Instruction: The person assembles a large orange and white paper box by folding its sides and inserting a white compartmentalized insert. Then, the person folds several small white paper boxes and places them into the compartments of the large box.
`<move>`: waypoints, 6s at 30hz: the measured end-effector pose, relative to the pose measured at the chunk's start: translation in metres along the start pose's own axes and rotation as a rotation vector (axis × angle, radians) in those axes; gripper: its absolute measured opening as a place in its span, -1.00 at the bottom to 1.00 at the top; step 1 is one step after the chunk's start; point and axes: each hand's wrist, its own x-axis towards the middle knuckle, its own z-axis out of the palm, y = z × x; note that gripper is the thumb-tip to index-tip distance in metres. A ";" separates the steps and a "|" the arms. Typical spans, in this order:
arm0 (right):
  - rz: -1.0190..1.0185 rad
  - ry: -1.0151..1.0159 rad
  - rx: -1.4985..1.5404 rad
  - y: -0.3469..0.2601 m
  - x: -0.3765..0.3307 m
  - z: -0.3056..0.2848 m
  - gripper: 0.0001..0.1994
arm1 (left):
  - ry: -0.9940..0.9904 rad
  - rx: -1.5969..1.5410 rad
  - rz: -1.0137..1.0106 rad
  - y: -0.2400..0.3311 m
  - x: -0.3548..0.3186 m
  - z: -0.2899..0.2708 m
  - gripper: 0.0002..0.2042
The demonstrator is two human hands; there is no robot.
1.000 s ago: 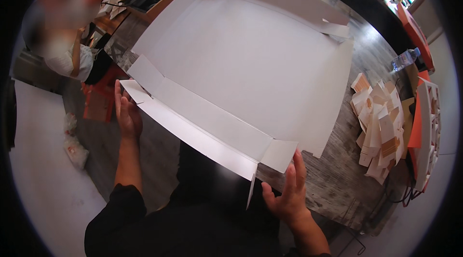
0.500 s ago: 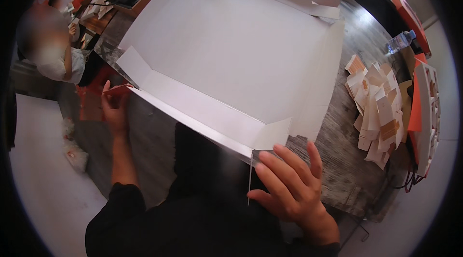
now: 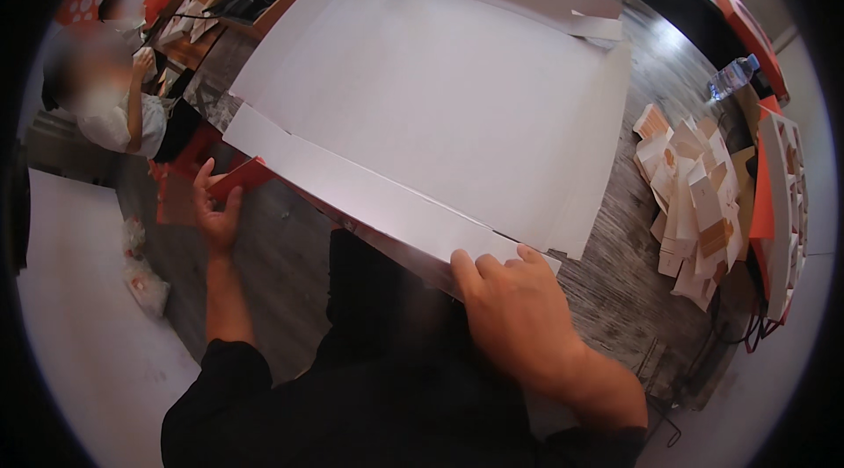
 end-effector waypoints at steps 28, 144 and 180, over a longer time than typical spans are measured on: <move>-0.034 0.247 -0.095 0.022 0.025 0.042 -0.84 | -0.513 0.369 0.560 0.108 0.026 0.078 -0.44; -0.106 -0.056 0.395 0.076 -0.002 0.003 -0.56 | -0.467 0.045 0.567 0.228 0.002 0.221 -0.63; -0.201 0.040 0.381 0.048 -0.016 0.037 -0.51 | -0.601 -0.107 0.665 0.178 0.027 0.177 -0.54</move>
